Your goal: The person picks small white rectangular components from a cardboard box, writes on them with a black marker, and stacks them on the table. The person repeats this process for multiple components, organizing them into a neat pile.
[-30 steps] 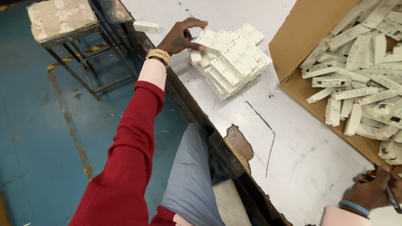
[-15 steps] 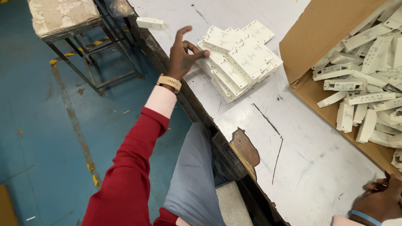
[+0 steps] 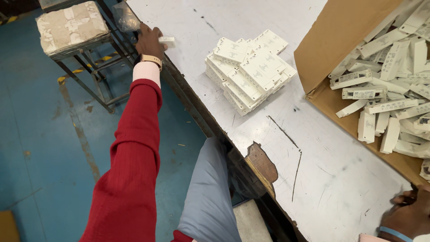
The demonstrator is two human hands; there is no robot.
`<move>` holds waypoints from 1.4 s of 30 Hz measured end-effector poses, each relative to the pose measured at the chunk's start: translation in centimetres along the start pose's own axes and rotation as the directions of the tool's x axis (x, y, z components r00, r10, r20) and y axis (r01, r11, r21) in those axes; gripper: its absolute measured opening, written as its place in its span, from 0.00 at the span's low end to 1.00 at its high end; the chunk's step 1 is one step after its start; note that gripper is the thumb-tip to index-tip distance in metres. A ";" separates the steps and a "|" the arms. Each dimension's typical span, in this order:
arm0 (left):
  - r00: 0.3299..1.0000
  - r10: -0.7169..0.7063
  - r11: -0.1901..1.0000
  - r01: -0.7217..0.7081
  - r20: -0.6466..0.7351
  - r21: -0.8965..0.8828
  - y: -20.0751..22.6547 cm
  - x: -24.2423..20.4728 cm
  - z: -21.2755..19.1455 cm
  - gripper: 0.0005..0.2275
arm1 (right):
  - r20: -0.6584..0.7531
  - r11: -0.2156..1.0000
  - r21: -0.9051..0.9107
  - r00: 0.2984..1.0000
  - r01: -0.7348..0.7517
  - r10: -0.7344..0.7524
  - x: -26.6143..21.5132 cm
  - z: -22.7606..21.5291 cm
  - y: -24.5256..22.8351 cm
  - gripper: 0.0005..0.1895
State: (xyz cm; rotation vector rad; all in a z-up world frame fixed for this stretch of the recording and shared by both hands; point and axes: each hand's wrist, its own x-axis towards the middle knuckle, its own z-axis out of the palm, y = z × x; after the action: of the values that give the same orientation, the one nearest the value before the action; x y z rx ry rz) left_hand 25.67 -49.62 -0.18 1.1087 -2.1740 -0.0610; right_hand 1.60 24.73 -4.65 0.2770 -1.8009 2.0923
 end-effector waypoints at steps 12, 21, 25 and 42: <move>0.909 0.197 0.697 -0.392 -0.366 -0.600 9.4 -11.9 -10.4 0.14 | 0.046 1.000 0.011 0.999 0.002 -0.002 1.5 -1.2 1.0 0.09; 0.911 -0.344 0.291 0.335 0.229 -0.896 15.4 -11.5 -6.0 0.26 | 0.049 0.998 -0.010 0.997 0.056 -0.055 1.6 -0.9 -0.1 0.13; 0.903 -0.361 0.344 0.360 0.231 -0.867 17.9 -11.6 -4.4 0.22 | 0.037 0.999 0.053 0.999 0.008 -0.010 1.5 -0.6 -0.9 0.13; 0.985 -0.064 0.879 0.133 0.162 -0.459 17.0 -5.3 -4.1 0.26 | 0.014 0.996 0.078 0.999 -0.040 0.039 2.7 -1.0 0.6 0.09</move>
State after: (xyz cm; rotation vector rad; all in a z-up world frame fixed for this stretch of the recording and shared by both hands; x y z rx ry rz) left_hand 18.37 -33.94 5.64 0.9489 -2.0629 -0.6970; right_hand -1.04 26.08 -4.34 0.2774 -1.7479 2.1963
